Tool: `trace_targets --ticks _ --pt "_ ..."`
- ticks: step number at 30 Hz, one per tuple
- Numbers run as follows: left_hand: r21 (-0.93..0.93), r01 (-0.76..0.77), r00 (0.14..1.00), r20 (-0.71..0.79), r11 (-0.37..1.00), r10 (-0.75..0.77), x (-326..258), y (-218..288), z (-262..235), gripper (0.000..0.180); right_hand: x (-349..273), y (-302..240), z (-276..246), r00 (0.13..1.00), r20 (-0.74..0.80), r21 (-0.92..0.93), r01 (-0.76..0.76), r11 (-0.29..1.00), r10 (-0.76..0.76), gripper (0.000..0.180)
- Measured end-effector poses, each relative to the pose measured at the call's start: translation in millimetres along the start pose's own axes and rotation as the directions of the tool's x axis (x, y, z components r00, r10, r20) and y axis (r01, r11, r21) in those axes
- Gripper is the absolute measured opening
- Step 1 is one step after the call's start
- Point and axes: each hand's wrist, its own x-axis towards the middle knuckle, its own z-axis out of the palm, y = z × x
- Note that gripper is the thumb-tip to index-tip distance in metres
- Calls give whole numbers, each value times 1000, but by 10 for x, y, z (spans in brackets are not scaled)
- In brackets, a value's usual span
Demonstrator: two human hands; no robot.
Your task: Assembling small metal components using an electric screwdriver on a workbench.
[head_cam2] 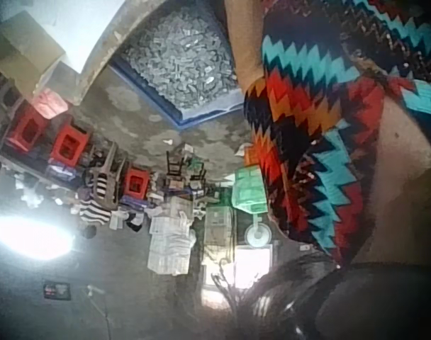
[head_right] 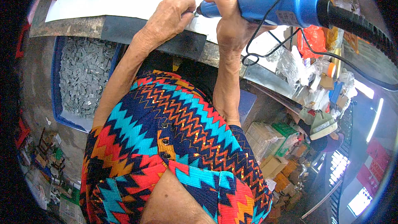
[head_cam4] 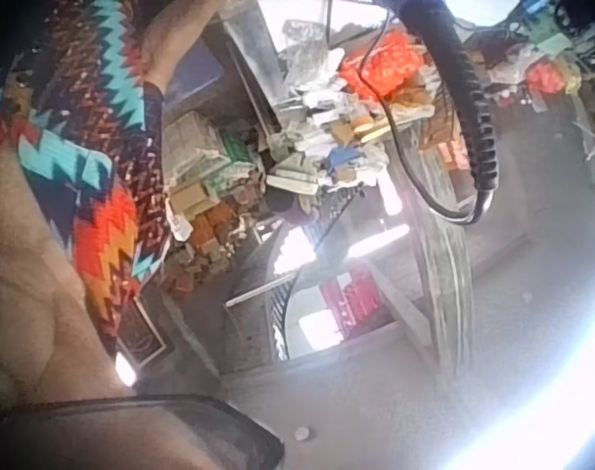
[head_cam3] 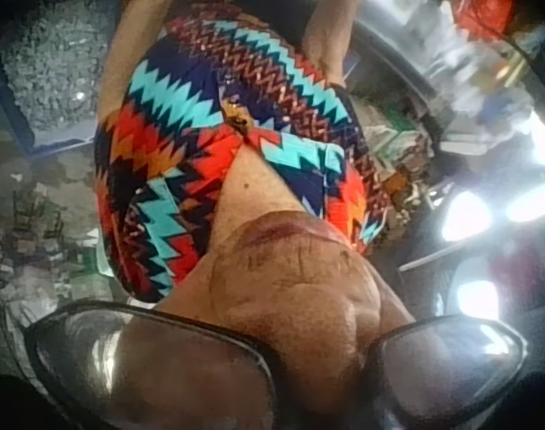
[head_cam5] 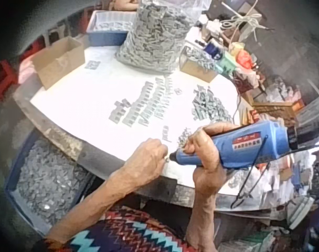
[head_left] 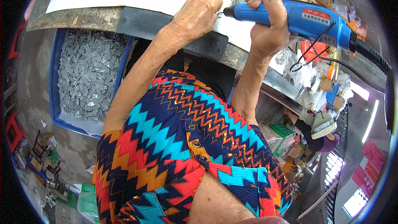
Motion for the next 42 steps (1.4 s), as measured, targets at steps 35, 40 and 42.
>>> trace_targets --ticks 35,40,42 --pt "-32 115 993 17 993 -114 30 0 -15 14 45 99 69 983 147 -40 115 993 -108 7" --pt "-65 126 992 -14 990 -127 2 35 41 15 58 29 -17 973 217 32 79 996 -84 9" --pt "47 82 997 -14 996 -82 -5 57 34 17 -34 -34 -31 984 174 -6 48 999 -46 10"
